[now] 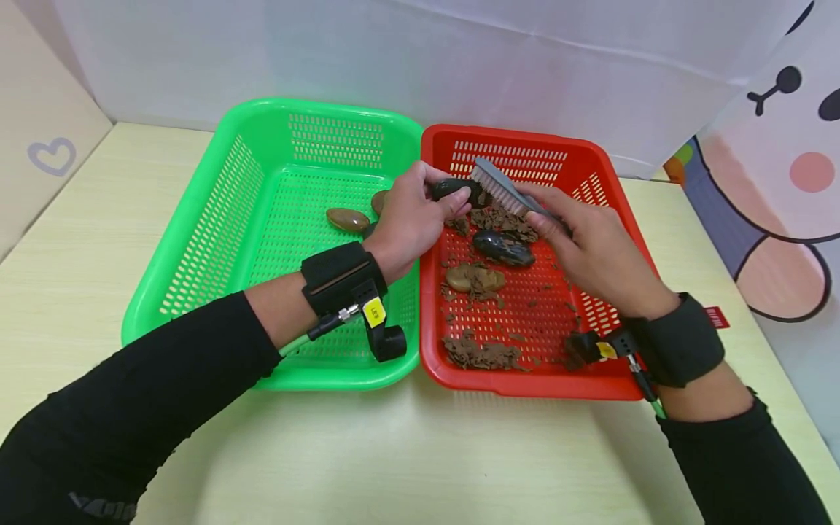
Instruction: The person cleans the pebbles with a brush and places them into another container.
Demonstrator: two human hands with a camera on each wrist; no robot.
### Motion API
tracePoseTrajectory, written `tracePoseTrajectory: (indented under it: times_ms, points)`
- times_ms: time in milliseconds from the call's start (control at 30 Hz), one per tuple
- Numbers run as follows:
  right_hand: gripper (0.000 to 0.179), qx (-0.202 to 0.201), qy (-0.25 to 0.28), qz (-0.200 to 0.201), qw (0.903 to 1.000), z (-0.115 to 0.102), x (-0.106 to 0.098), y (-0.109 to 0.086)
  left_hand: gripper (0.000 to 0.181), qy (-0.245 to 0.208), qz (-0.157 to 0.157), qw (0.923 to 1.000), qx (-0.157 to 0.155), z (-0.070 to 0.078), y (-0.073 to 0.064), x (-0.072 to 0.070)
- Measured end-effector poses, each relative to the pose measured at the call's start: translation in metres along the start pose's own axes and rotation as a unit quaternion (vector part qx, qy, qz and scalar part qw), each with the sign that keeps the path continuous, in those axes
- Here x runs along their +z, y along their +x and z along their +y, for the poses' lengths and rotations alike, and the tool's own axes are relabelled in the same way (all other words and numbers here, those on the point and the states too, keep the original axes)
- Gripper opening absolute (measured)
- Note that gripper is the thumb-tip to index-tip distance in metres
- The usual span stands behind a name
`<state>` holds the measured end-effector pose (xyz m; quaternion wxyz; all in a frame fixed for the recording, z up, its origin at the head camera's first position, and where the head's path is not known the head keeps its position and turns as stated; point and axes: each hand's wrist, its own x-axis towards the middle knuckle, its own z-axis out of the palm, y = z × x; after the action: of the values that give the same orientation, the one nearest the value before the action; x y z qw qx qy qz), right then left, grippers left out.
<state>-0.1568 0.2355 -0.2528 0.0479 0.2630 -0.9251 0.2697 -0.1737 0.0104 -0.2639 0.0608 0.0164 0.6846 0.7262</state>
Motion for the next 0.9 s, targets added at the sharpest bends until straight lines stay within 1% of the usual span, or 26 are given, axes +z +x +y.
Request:
tracePoseTrajectory:
  times_ms: [100,200,400,467,567,700,800,900]
  points:
    - [0.045,0.009,-0.007,0.002,0.9999,0.0009,-0.0002,0.0004,0.028,0.001,0.001,1.0,-0.001,-0.0003,0.0,-0.0002]
    - [0.045,0.008,0.0,-0.001,1.0,0.0012,-0.0004,0.0004,0.027,-0.002,0.001,1.0,-0.001,-0.0002,0.0002,-0.0003]
    - [0.048,-0.008,0.034,-0.022,0.9991,0.0006,-0.0003,-0.0002,0.027,-0.011,-0.003,0.9999,0.002,-0.0004,0.0006,-0.0007]
    - [0.049,-0.016,0.037,-0.024,0.9989,0.0005,0.0001,-0.0003,0.027,-0.011,-0.004,0.9999,0.0,-0.0003,0.0005,-0.0009]
    - [0.048,-0.018,0.025,-0.019,0.9993,0.0006,0.0002,-0.0001,0.027,-0.009,-0.006,0.9999,-0.004,0.0,0.0007,-0.0011]
    - [0.046,0.001,0.001,-0.009,1.0,0.0007,-0.0004,0.0004,0.027,-0.008,-0.003,0.9999,-0.008,-0.0001,0.0017,-0.001]
    - [0.045,0.017,-0.012,-0.006,0.9998,0.0008,-0.0008,0.0007,0.028,-0.019,0.003,0.9997,-0.013,0.0,0.0021,-0.0008]
    - [0.045,0.024,-0.019,-0.006,0.9995,0.001,-0.0009,0.0006,0.03,-0.034,0.007,0.9993,-0.017,0.0,0.0023,-0.0009]
